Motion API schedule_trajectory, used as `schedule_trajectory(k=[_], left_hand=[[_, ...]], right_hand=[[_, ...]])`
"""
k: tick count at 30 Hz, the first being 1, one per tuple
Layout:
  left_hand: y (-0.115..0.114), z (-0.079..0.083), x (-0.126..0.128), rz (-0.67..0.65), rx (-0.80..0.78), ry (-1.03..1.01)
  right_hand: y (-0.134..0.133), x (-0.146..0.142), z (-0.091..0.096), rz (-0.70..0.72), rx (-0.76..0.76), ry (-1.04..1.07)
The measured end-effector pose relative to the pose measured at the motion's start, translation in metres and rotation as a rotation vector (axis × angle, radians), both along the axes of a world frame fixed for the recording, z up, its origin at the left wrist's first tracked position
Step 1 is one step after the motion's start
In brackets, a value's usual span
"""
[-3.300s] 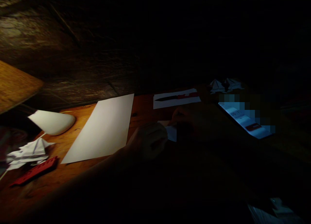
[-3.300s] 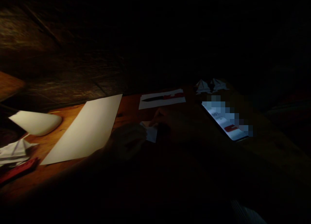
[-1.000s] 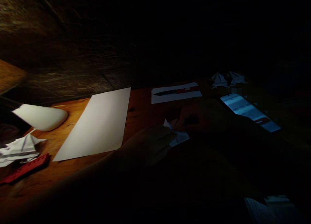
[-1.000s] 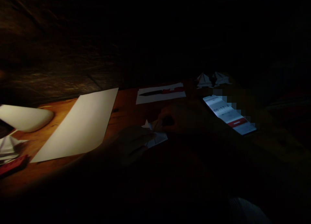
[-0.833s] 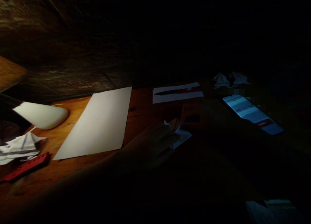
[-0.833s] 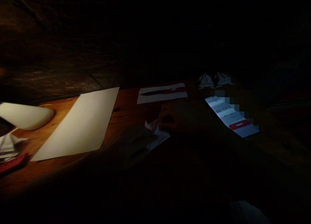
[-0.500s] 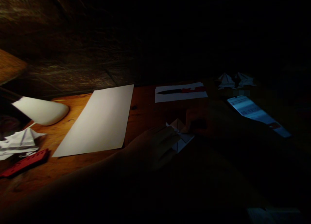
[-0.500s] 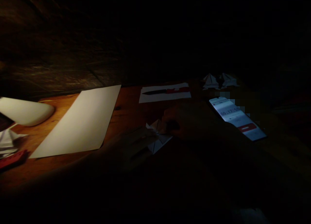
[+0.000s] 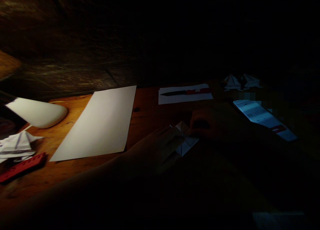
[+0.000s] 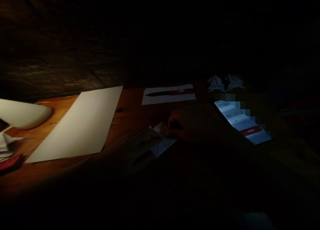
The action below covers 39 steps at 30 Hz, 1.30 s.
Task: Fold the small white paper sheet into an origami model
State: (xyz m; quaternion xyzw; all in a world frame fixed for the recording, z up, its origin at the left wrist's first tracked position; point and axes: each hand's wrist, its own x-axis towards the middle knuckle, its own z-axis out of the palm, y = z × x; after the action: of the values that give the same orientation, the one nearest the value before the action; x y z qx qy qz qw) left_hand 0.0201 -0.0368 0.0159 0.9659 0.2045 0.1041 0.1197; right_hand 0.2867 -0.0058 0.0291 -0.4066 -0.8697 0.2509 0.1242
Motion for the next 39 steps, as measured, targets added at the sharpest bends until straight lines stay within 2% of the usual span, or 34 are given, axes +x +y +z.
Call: schedule_trajectory(k=[6, 12, 17, 22, 27, 39], left_hand=[[0.0, 0.002, 0.001, 0.008, -0.037, -0.015], [0.0, 0.004, 0.002, 0.023, -0.082, -0.015], [-0.003, 0.004, 0.003, 0.012, -0.011, -0.042], [-0.007, 0.006, 0.005, -0.061, 0.043, -0.039], [-0.008, 0.005, 0.006, -0.067, 0.026, -0.044], [-0.008, 0.006, 0.005, -0.069, -0.04, -0.088]], right_hand=[[-0.004, -0.001, 0.007, 0.091, 0.005, 0.059], [-0.003, -0.001, 0.009, 0.108, 0.137, -0.02], [-0.002, -0.002, 0.01, 0.082, 0.188, -0.071], [-0.002, -0.001, 0.014, 0.089, 0.171, -0.083], [0.001, 0.004, 0.01, 0.105, 0.136, -0.084], [0.003, 0.005, 0.001, -0.013, 0.028, -0.03]])
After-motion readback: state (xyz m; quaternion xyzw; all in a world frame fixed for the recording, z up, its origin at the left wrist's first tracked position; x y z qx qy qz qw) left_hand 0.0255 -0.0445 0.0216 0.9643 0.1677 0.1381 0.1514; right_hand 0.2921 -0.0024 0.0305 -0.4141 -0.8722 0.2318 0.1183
